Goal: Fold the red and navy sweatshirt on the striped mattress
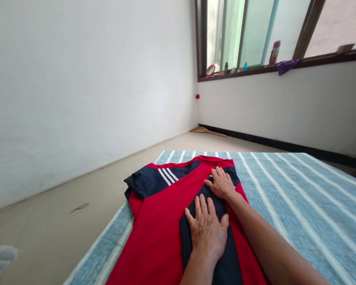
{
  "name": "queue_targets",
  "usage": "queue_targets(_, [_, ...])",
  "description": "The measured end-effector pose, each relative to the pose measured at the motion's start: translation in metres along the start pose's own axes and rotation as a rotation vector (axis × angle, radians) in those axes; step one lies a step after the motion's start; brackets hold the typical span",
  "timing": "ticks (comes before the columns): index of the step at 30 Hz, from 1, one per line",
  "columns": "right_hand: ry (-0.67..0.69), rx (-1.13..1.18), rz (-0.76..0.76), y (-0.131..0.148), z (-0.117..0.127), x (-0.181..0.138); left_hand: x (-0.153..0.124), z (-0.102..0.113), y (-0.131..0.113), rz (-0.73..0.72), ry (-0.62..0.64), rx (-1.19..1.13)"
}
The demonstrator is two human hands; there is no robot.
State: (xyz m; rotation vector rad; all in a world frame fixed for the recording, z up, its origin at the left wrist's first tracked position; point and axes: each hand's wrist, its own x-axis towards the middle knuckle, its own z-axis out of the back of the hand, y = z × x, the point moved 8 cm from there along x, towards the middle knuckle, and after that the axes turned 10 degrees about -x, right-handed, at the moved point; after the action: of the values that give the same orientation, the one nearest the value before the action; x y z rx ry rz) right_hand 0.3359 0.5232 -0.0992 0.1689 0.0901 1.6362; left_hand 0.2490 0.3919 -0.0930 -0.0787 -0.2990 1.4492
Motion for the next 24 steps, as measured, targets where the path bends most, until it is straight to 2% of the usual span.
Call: queue_targets(24, [0.002,-0.005,0.004,0.0001,0.0002,0.0007,0.0002,-0.0011,0.0009,0.002,0.003,-0.002])
